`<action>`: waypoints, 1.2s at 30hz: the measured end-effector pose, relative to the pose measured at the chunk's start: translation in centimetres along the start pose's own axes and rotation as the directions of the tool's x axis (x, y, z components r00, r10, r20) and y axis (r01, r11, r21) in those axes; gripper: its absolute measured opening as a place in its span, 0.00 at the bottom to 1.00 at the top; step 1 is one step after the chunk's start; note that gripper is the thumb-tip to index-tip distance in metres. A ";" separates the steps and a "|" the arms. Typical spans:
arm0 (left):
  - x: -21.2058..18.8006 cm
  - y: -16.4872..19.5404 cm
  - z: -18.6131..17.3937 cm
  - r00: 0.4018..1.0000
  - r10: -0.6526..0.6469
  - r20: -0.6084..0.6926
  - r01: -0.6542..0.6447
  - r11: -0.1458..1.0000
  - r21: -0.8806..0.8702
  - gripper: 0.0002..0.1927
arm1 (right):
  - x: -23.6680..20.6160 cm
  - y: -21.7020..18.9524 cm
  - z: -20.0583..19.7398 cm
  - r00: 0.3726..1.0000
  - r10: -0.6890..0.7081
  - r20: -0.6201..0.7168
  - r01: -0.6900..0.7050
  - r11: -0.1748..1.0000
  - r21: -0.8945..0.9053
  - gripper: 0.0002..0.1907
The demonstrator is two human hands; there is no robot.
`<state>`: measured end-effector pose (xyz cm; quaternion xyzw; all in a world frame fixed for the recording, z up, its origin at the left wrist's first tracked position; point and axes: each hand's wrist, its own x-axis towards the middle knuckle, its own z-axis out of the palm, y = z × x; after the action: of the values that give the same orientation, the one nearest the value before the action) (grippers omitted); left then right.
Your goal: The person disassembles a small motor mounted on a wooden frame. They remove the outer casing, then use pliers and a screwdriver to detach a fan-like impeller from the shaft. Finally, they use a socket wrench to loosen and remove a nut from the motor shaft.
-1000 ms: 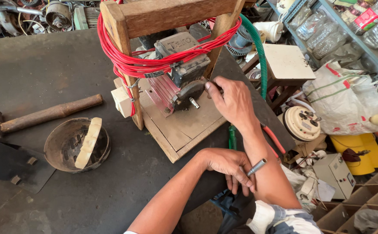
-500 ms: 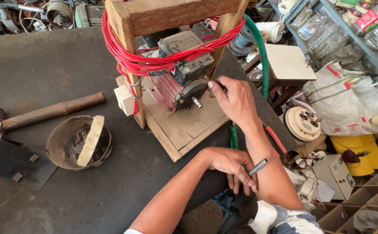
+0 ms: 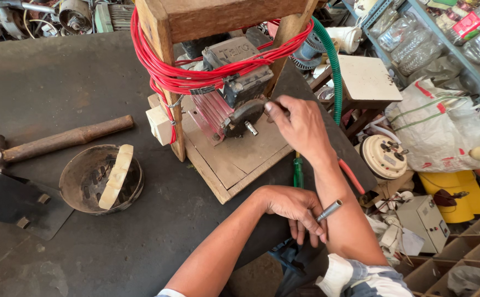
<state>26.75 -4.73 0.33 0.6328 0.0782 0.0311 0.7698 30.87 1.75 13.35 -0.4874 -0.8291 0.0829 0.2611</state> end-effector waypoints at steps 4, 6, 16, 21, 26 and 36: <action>0.0 0.0 0.0 1.000 -0.003 -0.001 0.003 1.000 0.001 0.17 | 0.3 0.4 0.2 1.000 0.019 0.018 -0.021 0.995 0.097 0.11; 0.0 -0.1 0.0 1.000 -0.002 0.000 0.002 1.000 0.003 0.17 | 0.1 0.5 0.4 1.000 -0.013 -0.025 0.014 0.998 0.060 0.09; 0.2 -0.3 -0.1 1.000 0.003 0.000 -0.003 1.000 -0.003 0.16 | 0.2 0.6 0.3 0.999 -0.033 -0.043 0.032 0.999 -0.011 0.09; 0.2 -0.3 0.0 1.000 -0.004 0.014 0.004 1.000 -0.005 0.17 | 0.2 0.2 0.2 1.000 -0.004 -0.026 0.003 1.000 -0.014 0.10; 0.2 -0.7 -0.2 1.000 0.009 0.013 -0.009 1.000 0.003 0.17 | -0.3 -0.1 0.0 0.960 -0.227 -0.162 0.208 0.970 -0.127 0.10; 0.8 -1.3 -0.4 0.999 0.033 0.028 -0.033 0.999 -0.001 0.16 | 0.5 -0.4 0.5 0.984 0.083 0.157 -0.127 0.948 0.292 0.11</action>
<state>27.39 -4.48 -1.04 0.6341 0.0568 0.0348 0.7704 30.15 2.01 13.22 -0.4782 -0.7961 0.2566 0.2678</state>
